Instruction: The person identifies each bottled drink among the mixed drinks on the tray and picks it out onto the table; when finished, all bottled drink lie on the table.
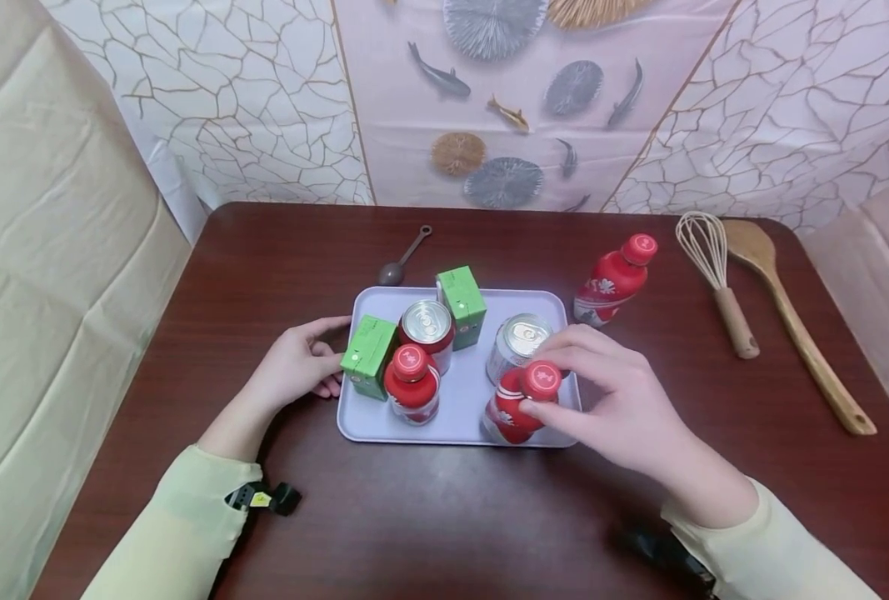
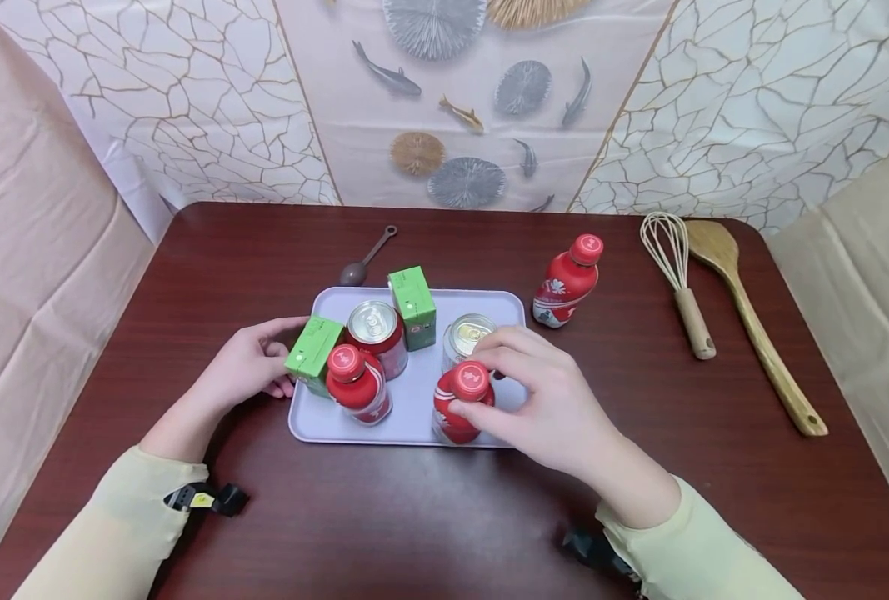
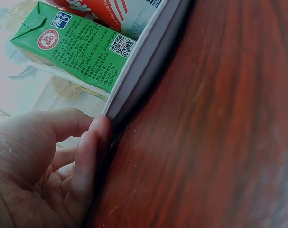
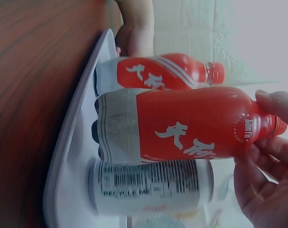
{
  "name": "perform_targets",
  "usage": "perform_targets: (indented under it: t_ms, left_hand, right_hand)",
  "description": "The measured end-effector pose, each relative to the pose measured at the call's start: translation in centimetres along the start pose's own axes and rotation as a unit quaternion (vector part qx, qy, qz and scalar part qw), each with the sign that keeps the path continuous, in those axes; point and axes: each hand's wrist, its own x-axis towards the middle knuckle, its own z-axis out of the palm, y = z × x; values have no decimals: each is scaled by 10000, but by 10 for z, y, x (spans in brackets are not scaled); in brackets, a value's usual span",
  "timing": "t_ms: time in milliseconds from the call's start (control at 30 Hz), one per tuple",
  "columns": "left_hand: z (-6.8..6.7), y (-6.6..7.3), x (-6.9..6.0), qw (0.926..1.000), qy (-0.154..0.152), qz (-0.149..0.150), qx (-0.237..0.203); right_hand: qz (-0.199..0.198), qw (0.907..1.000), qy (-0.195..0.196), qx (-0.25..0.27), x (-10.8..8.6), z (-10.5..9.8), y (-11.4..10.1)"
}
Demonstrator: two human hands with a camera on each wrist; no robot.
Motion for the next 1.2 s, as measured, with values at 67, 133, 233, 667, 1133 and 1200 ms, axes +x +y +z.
perform_targets:
  t_ms: [67, 133, 233, 667, 1133, 1200]
  left_hand:
    - [1, 0, 1, 10000, 7, -4, -15]
    - [2, 1, 2, 10000, -6, 3, -16]
    - [2, 2, 2, 10000, -13, 21, -3]
    - [0, 4, 1, 10000, -28, -16, -3]
    - [-1, 1, 0, 10000, -17, 0, -46]
    - [-1, 1, 0, 10000, -25, -6, -80]
  right_hand:
    - [-19, 9999, 120, -54, -4, -6, 3]
    - [-34, 9997, 235, -102, -8, -13, 6]
    - [-17, 9989, 399, -227, -12, -25, 10]
    - [570, 9930, 825, -626, -19, -59, 25]
    - [1450, 9743, 1342, -1079, -19, -74, 63]
    - [1563, 9722, 1329, -1126, -19, -74, 68]
